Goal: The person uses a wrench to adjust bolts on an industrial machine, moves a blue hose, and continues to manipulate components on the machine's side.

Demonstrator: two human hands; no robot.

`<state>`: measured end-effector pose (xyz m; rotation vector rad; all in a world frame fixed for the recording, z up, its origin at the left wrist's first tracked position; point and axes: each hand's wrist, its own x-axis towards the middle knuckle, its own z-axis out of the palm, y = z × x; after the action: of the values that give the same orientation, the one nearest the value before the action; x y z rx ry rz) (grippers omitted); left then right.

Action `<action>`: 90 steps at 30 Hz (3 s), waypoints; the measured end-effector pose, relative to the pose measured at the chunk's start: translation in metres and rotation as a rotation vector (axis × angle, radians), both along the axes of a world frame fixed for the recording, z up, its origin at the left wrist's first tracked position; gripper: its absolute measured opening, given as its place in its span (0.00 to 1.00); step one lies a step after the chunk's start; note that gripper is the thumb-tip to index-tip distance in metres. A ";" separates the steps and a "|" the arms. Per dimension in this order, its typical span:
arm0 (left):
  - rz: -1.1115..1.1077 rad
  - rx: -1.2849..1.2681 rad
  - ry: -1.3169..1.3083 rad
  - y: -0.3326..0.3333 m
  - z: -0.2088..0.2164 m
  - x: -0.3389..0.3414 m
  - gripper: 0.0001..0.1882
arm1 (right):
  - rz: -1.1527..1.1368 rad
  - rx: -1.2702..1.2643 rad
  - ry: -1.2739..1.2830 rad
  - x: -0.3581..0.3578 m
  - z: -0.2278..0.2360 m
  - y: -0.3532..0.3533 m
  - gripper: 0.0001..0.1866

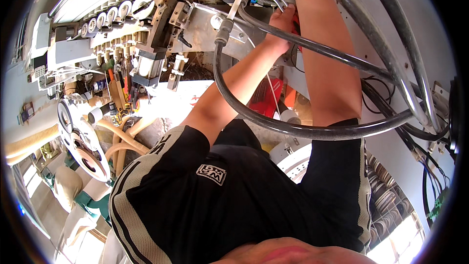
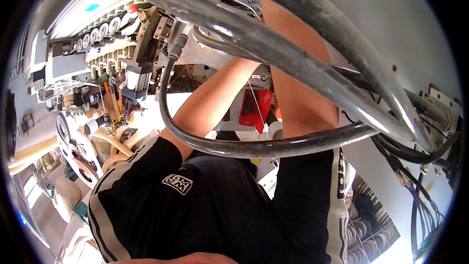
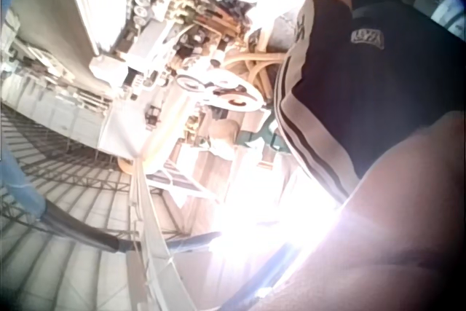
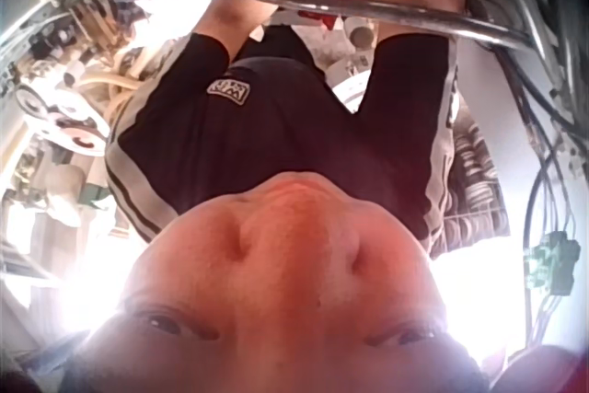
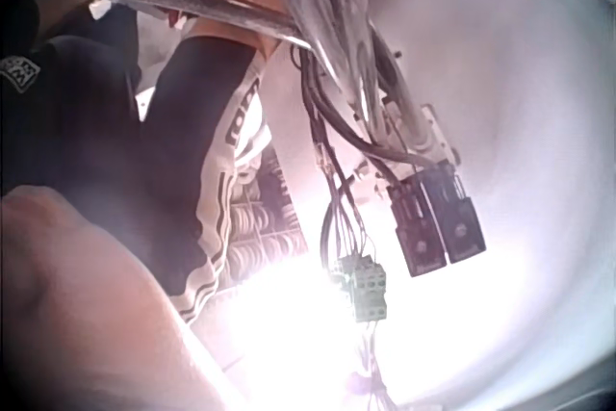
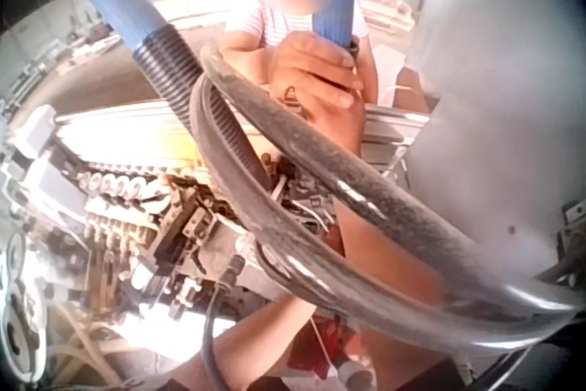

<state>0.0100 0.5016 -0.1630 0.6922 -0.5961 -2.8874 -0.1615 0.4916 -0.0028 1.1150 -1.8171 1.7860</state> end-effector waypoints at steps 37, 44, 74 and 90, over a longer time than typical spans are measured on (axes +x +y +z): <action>-0.103 -0.461 -0.126 -0.004 0.011 0.078 0.12 | 0.029 -0.084 0.103 -0.004 -0.006 -0.014 0.35; -0.366 -0.342 0.096 -0.009 0.005 0.167 0.17 | 0.031 -0.098 0.110 0.010 -0.009 -0.012 0.36; -0.529 -0.581 -0.184 -0.075 0.074 0.337 0.12 | 0.044 0.360 -0.828 0.355 -0.063 0.084 0.18; -0.548 -0.755 -0.267 -0.082 0.103 0.376 0.12 | 0.080 0.409 -0.646 0.382 -0.043 0.094 0.09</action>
<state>0.3864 0.4192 -0.0596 0.8718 -2.0325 -2.6206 0.2200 0.5857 -0.0458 0.7864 -2.6362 2.0347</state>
